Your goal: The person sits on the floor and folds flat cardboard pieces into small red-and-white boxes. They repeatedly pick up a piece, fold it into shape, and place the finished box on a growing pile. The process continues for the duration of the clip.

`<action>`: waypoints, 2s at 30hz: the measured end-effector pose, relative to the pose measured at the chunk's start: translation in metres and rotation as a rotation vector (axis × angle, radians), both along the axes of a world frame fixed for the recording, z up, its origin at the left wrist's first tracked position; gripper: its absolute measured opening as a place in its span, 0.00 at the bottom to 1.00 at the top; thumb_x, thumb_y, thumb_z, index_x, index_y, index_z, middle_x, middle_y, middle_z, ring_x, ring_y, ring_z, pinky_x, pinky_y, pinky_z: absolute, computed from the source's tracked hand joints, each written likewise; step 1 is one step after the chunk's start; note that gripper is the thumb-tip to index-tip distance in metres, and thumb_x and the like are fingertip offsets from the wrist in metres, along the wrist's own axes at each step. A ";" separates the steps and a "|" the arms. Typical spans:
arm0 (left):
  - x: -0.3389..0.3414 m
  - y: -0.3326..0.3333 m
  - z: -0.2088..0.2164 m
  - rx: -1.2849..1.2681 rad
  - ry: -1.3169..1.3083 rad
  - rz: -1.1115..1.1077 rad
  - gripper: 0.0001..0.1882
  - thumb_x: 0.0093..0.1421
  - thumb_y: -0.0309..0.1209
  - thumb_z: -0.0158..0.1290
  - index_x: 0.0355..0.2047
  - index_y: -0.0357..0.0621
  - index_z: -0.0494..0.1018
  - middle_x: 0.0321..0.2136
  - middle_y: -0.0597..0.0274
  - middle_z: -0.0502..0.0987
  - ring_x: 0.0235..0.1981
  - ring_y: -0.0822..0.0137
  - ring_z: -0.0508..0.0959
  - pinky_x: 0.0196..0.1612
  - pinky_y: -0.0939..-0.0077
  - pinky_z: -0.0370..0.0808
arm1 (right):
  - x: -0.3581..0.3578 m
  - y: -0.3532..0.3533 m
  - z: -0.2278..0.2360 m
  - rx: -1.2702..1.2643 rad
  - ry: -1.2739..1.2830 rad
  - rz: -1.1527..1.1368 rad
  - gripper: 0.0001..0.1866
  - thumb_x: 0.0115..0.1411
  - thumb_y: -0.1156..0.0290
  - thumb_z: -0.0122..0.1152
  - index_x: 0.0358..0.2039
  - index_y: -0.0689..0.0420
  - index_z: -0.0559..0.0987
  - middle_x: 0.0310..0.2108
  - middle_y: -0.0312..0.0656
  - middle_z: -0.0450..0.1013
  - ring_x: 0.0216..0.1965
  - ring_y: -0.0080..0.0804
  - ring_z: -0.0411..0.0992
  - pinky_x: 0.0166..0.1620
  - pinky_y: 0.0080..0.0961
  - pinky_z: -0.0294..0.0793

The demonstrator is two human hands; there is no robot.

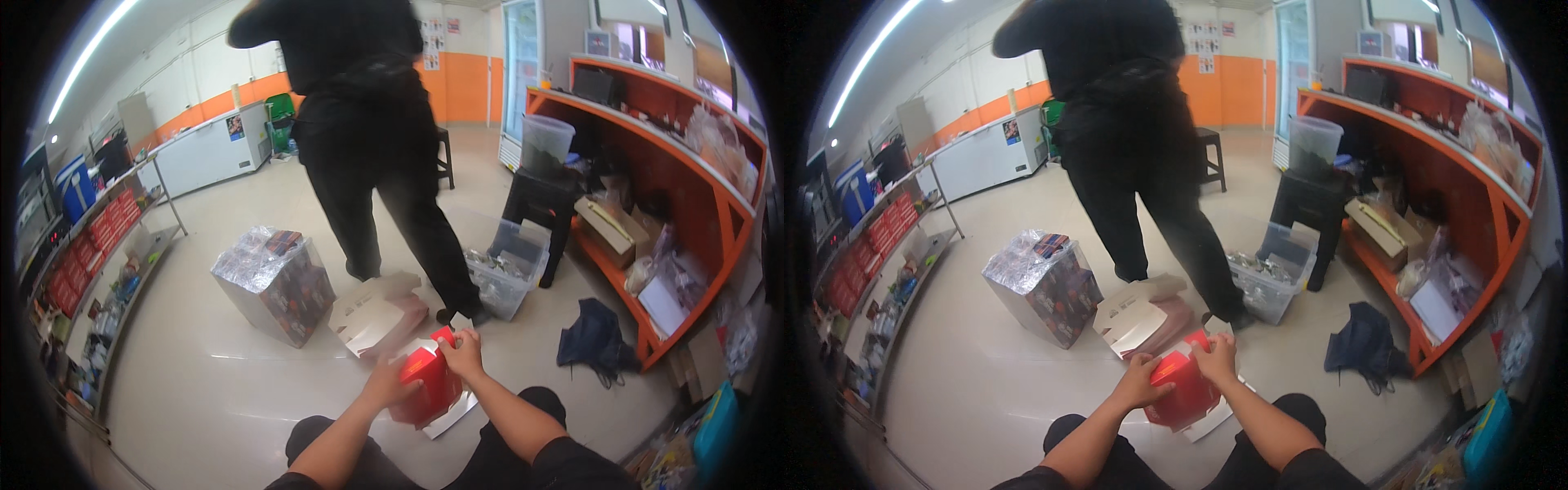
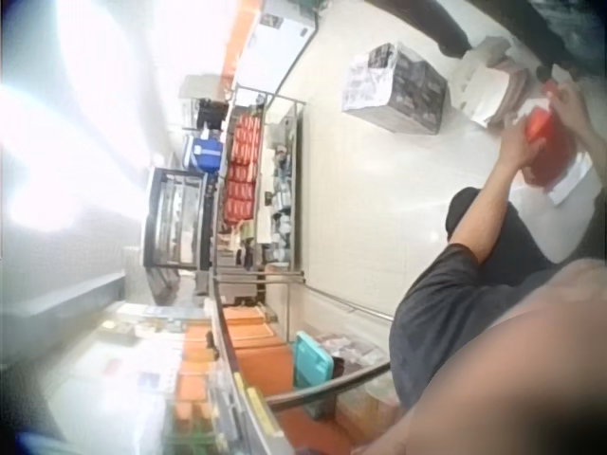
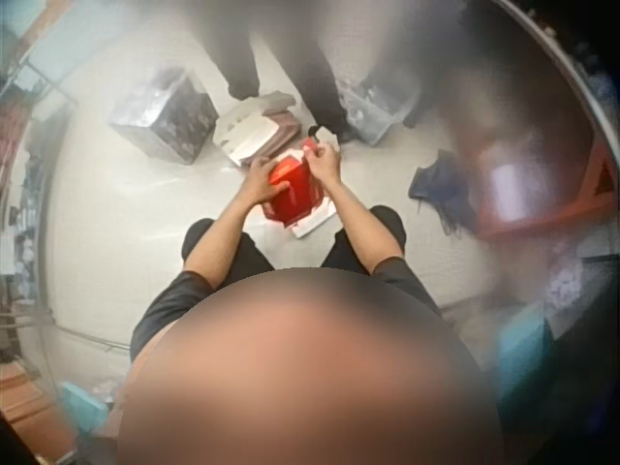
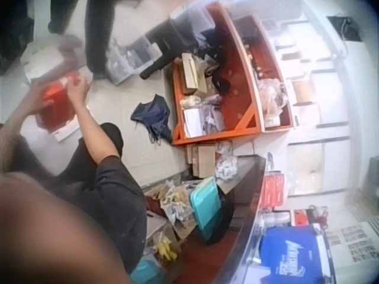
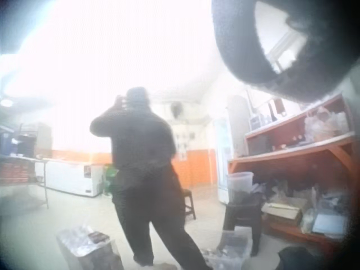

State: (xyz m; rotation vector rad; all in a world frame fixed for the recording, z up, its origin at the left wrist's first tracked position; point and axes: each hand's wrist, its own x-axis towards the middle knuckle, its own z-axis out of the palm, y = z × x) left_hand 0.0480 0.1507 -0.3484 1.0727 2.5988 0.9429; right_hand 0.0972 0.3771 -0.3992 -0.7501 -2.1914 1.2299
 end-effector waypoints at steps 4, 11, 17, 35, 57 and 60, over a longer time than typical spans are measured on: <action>-0.004 0.004 -0.004 0.029 0.011 -0.065 0.32 0.53 0.44 0.70 0.55 0.42 0.78 0.53 0.48 0.77 0.58 0.49 0.74 0.62 0.59 0.71 | 0.003 0.002 0.002 0.041 0.034 0.035 0.20 0.54 0.56 0.74 0.39 0.58 0.83 0.62 0.64 0.63 0.65 0.59 0.63 0.67 0.42 0.63; -0.002 0.011 -0.002 0.072 0.030 -0.129 0.30 0.50 0.38 0.71 0.53 0.43 0.79 0.53 0.49 0.77 0.58 0.50 0.74 0.62 0.59 0.71 | 0.012 0.006 0.009 0.023 -0.056 0.201 0.22 0.51 0.59 0.74 0.43 0.58 0.83 0.64 0.62 0.62 0.65 0.57 0.64 0.65 0.41 0.67; -0.002 0.017 -0.004 0.081 0.154 -0.192 0.27 0.50 0.38 0.71 0.50 0.44 0.78 0.53 0.51 0.77 0.57 0.50 0.74 0.60 0.58 0.72 | 0.014 0.018 0.022 0.009 -0.120 0.298 0.24 0.49 0.59 0.75 0.45 0.58 0.84 0.65 0.60 0.62 0.64 0.55 0.67 0.65 0.39 0.69; -0.004 0.023 -0.010 0.098 0.269 -0.230 0.26 0.52 0.34 0.69 0.53 0.49 0.80 0.55 0.49 0.75 0.54 0.49 0.78 0.56 0.60 0.77 | 0.021 0.014 0.029 0.035 -0.091 0.303 0.22 0.50 0.63 0.74 0.44 0.57 0.86 0.65 0.53 0.65 0.64 0.50 0.68 0.64 0.40 0.70; -0.018 -0.015 -0.024 0.228 0.298 -0.177 0.25 0.46 0.26 0.71 0.47 0.43 0.79 0.57 0.52 0.74 0.57 0.49 0.75 0.60 0.58 0.73 | -0.006 -0.007 0.038 0.053 -0.296 0.757 0.31 0.52 0.56 0.78 0.57 0.50 0.82 0.68 0.55 0.63 0.68 0.51 0.64 0.68 0.40 0.66; -0.020 -0.020 -0.013 0.295 0.327 -0.120 0.28 0.45 0.25 0.71 0.50 0.44 0.79 0.58 0.49 0.73 0.55 0.47 0.77 0.59 0.57 0.75 | -0.004 -0.020 0.044 0.193 -0.201 0.826 0.42 0.50 0.57 0.81 0.64 0.53 0.73 0.68 0.56 0.61 0.69 0.53 0.61 0.69 0.38 0.63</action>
